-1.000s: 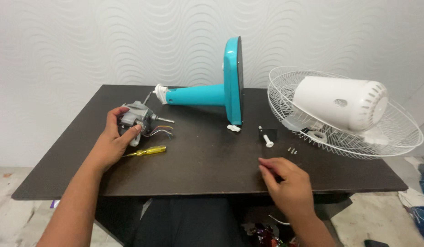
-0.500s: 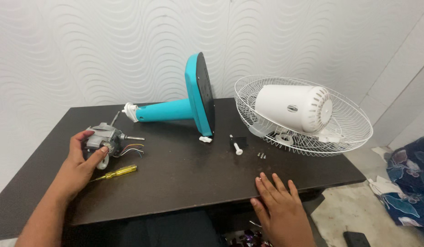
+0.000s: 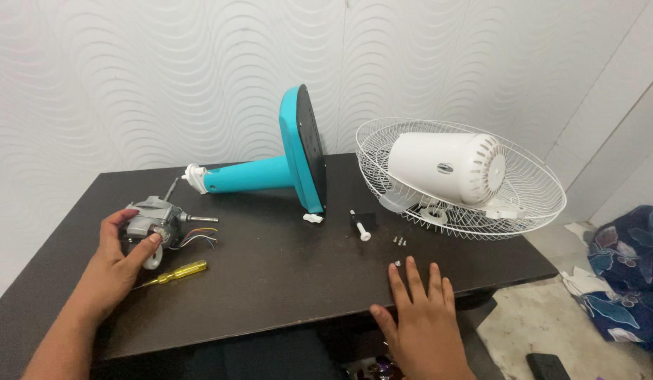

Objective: The person disassembles an electric fan by removing the rear grille, motor housing, and internal components using a screwdriver. They separate the motor from its casing and place parts on the table.

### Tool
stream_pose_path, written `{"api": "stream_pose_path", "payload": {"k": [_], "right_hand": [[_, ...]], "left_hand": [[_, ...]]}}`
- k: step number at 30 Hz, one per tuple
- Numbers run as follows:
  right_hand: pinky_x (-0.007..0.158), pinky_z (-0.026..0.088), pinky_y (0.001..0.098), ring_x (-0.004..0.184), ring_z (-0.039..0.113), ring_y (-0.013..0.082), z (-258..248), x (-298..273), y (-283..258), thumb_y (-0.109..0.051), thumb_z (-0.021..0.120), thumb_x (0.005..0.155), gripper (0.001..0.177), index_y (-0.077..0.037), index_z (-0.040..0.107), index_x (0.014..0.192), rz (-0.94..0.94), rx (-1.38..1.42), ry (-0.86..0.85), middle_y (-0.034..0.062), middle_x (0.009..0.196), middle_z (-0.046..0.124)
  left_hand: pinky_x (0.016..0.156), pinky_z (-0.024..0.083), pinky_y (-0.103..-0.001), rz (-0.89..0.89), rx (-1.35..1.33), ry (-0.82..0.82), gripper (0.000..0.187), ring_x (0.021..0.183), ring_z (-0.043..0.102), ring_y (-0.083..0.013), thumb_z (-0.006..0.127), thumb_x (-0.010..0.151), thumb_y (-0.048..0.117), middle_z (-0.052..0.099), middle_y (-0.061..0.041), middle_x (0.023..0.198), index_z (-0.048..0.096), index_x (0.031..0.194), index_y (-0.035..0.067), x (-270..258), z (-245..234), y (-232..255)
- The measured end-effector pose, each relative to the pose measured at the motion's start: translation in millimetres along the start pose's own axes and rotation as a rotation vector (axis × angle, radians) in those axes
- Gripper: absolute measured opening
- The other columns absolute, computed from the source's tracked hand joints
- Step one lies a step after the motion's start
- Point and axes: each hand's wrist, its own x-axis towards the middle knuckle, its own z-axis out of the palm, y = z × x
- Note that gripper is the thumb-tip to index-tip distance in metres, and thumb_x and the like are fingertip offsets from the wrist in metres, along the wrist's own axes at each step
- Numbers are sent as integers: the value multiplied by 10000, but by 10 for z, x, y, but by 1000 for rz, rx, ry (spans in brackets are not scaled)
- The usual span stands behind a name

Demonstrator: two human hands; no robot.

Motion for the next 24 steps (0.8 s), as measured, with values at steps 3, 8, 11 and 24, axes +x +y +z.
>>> {"api": "stream_pose_path", "payload": {"k": [3,8,11,24], "right_hand": [[1152,190,637,1467,208,536,39,-22,54,-674,323,918,792,-191,404,1541,26,-24,-121,233,1594,302],[1146,185,592,1488,200,500,90,24,79,-660,301,933,735,-268,416,1544,95,14,-143,183,1614,305],[1151,195,565,1498,210,480,81,100,90,-641,321,942,695,-301,438,1537,136,29,-122,157,1623,318],[1140,191,536,1492,270,415,169,195,544,-525,449,960,576,-369,514,1510,-97,92,67,157,1605,360]], "left_hand": [[1086,407,-435,38,6,8,757,1317,548,-361,653,892,438,565,-286,1376,352,1527,156,38,6,-22],[1097,401,-456,-56,58,1,761,1341,532,-379,626,912,480,553,-303,1390,339,1553,186,62,2,-53],[1099,404,-447,14,16,8,761,1341,539,-371,635,897,480,547,-298,1399,344,1515,145,77,14,-31],[1076,426,-447,-19,16,-7,772,1282,579,-356,631,891,462,581,-286,1357,333,1540,167,45,2,-26]]}}
